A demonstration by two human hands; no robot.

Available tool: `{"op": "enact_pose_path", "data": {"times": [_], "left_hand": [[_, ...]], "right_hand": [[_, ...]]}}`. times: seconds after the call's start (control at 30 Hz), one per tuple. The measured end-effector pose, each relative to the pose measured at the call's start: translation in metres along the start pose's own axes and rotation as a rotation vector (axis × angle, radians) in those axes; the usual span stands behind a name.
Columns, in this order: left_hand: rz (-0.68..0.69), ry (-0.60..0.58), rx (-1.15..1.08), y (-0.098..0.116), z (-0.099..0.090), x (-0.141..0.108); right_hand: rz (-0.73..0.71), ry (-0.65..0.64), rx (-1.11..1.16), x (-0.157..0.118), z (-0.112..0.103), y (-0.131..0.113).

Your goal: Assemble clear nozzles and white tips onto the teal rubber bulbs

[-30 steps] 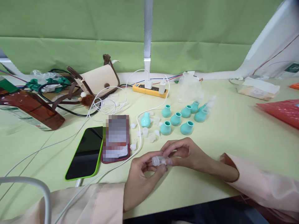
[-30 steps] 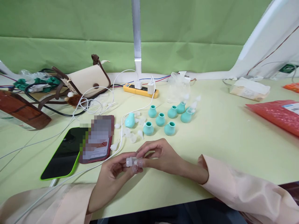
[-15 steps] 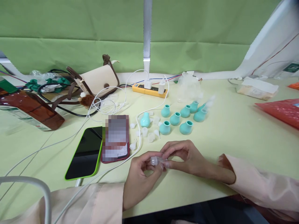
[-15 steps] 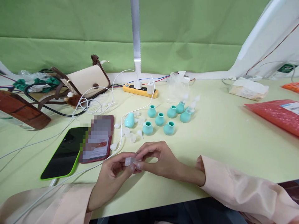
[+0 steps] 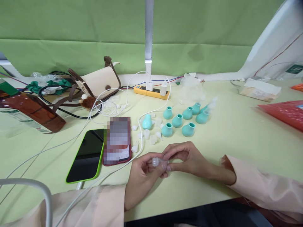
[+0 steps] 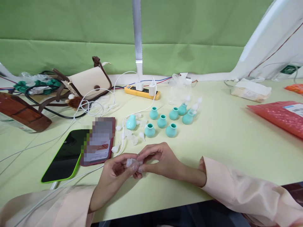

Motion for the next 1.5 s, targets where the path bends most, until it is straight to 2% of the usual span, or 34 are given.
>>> {"op": "enact_pose_path", "data": {"times": [0.17, 0.37, 0.6, 0.83, 0.9, 0.97, 1.07, 1.13, 1.4, 1.5], "left_hand": [[0.039, -0.033, 0.043, 0.003, 0.002, 0.0], [0.053, -0.022, 0.1, 0.002, -0.003, -0.001], [0.063, 0.01, 0.096, 0.004, -0.006, -0.002], [0.096, 0.036, 0.109, 0.004, -0.007, -0.001], [0.104, 0.046, 0.079, 0.003, -0.007, -0.001], [0.102, 0.033, 0.056, 0.002, -0.005, -0.001], [0.085, 0.014, 0.086, -0.001, -0.005, -0.002], [0.082, 0.01, 0.118, -0.001, -0.005, -0.002], [0.103, 0.028, 0.175, 0.004, -0.007, -0.001], [0.088, 0.037, 0.174, 0.003, -0.008, 0.0]], "right_hand": [[-0.063, -0.002, -0.091, -0.003, 0.003, -0.004], [-0.181, 0.093, -0.152, -0.009, -0.001, -0.013], [-0.513, 0.179, -0.393, -0.025, 0.008, -0.041], [-0.72, 0.232, -0.71, -0.043, 0.018, -0.058], [-0.78, 0.292, -0.796, -0.047, 0.015, -0.063], [-0.829, 0.419, -0.88, -0.048, 0.007, -0.067], [-0.8, 0.644, -0.975, -0.042, -0.011, -0.067], [-0.72, 0.703, -1.014, -0.032, -0.02, -0.061], [-0.447, 0.513, -1.139, 0.001, -0.019, -0.027], [-0.455, 0.555, -1.114, 0.002, -0.023, -0.026]]}}
Point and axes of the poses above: each hand's wrist, its own x-axis towards the middle knuckle, its own z-axis out of the palm, y = z × x, the point moved 9 cm from there along x, towards the middle knuckle, and after that the axes turned 15 degrees about z, right-handed, at the moved point
